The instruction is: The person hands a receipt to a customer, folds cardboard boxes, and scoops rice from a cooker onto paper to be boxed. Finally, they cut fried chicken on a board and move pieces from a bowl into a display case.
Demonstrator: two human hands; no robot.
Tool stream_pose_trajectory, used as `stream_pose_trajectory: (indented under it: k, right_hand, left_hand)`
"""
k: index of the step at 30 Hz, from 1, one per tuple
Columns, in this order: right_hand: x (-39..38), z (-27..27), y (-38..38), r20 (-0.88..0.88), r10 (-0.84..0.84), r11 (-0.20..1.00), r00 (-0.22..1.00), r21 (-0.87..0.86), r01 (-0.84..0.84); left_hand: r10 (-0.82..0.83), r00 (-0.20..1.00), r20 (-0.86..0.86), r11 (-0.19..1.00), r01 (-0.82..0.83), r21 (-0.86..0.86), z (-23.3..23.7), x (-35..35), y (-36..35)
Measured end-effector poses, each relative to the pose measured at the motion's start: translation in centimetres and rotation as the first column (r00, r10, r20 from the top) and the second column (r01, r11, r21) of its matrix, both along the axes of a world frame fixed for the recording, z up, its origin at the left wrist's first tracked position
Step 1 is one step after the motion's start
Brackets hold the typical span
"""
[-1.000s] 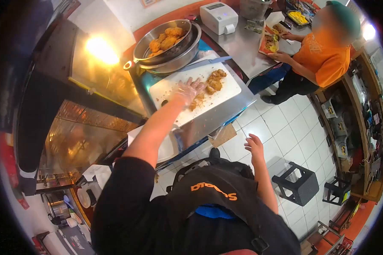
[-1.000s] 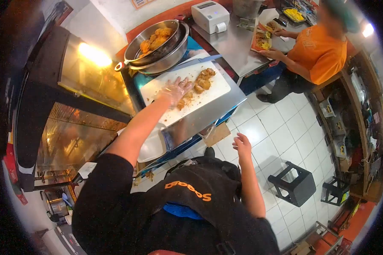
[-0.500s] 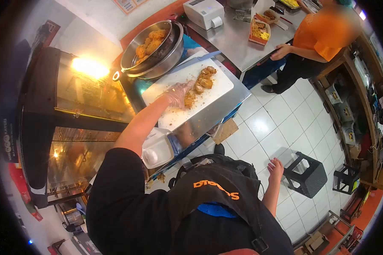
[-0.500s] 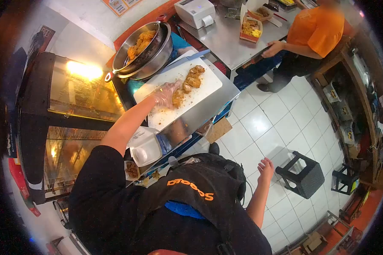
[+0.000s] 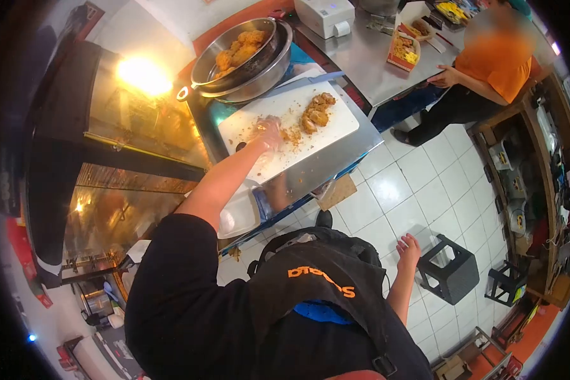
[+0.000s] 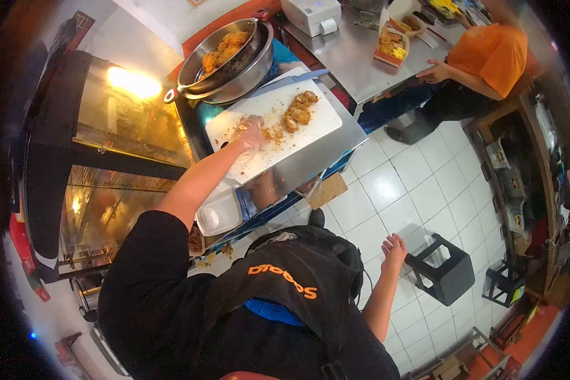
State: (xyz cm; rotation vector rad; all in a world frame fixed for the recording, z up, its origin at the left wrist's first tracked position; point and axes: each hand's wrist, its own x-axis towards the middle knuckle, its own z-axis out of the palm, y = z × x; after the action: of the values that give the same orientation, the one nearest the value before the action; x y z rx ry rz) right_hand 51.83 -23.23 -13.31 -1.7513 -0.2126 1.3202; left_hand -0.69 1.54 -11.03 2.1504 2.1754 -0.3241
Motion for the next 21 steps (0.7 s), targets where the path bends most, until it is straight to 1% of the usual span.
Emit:
stream_pose_trajectory:
  k: [1,2,3,4,5,6,7,9,10,11,12,13,14,16,18,19,20,21]
  right_hand:
    - [-0.2,0.1,-0.2,-0.017,-0.02,1.0,1.0,-0.004,0.02]
    - [-0.3,0.1,-0.3,-0.033,-0.039,0.999,0.999,-0.01,0.039]
    - [-0.3,0.1,-0.4,-0.032,-0.028,1.0,0.999,-0.01,0.027]
    - [-0.3,0.1,-0.5,-0.045,-0.025,0.999,0.999,-0.022,0.024]
    - [-0.4,0.1,-0.4,-0.057,-0.019,0.999,0.998,-0.035,0.017]
    - [-0.3,0.0,-0.3,-0.054,0.001,0.999,0.999,-0.038,-0.003]
    - [-0.2,-0.5,-0.1,-0.073,0.005,0.999,0.997,-0.044,-0.009]
    - [0.1,-1.0,0.2,-0.086,0.043,0.996,0.995,-0.073,-0.049]
    - [0.1,-1.2,0.7,-0.109,0.048,0.998,0.993,-0.044,-0.053]
    - [0.1,-1.4,1.2,-0.131,0.053,0.998,0.99,-0.017,-0.056]
    - [0.2,-1.5,1.7,-0.126,0.081,0.996,0.989,-0.038,-0.086]
    - [0.0,-1.5,2.5,-0.118,0.102,0.994,0.988,-0.031,-0.106]
    - [-0.3,-1.5,3.2,-0.112,0.119,0.992,0.987,-0.022,-0.122]
    - [-1.0,-1.2,4.7,-0.104,0.162,0.986,0.981,-0.017,-0.164]
    - [-2.0,-0.7,6.3,-0.083,0.212,0.977,0.974,-0.002,-0.213]
    - [-2.7,-0.3,7.1,-0.087,0.212,0.977,0.973,-0.014,-0.214]
    - [-3.3,-0.1,7.9,-0.086,0.216,0.976,0.973,-0.015,-0.218]
    - [-3.8,0.0,8.6,-0.086,0.257,0.966,0.963,-0.007,-0.258]
  left_hand:
    - [0.01,1.0,0.001,1.0,-0.01,0.002,-0.4,-1.3,0.9]
    - [0.192,0.919,0.344,0.977,-0.148,-0.151,-0.5,-3.0,2.1]
    - [0.387,0.692,0.609,0.917,-0.217,-0.336,-0.9,-4.3,2.4]
    - [0.397,0.686,0.61,0.913,-0.228,-0.337,0.1,-4.5,2.1]
    - [0.524,0.308,0.794,0.847,-0.28,-0.451,2.7,-4.3,1.6]
    - [0.556,-0.132,0.821,0.775,-0.275,-0.569,5.4,-4.2,1.0]
    - [0.558,-0.146,0.817,0.766,-0.29,-0.574,7.6,-3.8,0.2]
    - [0.334,-0.46,0.823,0.822,-0.286,-0.493,11.6,-3.3,-2.5]
    - [0.282,-0.541,0.793,0.88,-0.183,-0.437,13.5,-3.7,-4.6]
    - [0.241,-0.608,0.757,0.908,-0.135,-0.397,14.7,-3.9,-6.9]
    - [0.196,-0.61,0.768,0.921,-0.155,-0.358,17.3,-2.9,-10.0]
    - [0.227,-0.699,0.678,0.907,-0.101,-0.408,19.9,-2.0,-12.9]
    - [0.255,-0.774,0.579,0.895,-0.038,-0.445,21.4,-1.5,-15.7]
    - [0.35,-0.785,0.512,0.877,0.082,-0.473,20.8,-1.6,-20.6]
    - [0.403,-0.785,0.471,0.771,0.014,-0.636,20.0,-0.8,-24.8]
    - [0.399,-0.787,0.471,0.771,0.01,-0.636,18.2,-1.2,-25.5]
    - [0.441,-0.763,0.473,0.612,-0.13,-0.78,15.5,-1.5,-26.3]
    - [0.486,-0.743,0.461,0.417,-0.267,-0.869,13.3,-1.8,-27.0]
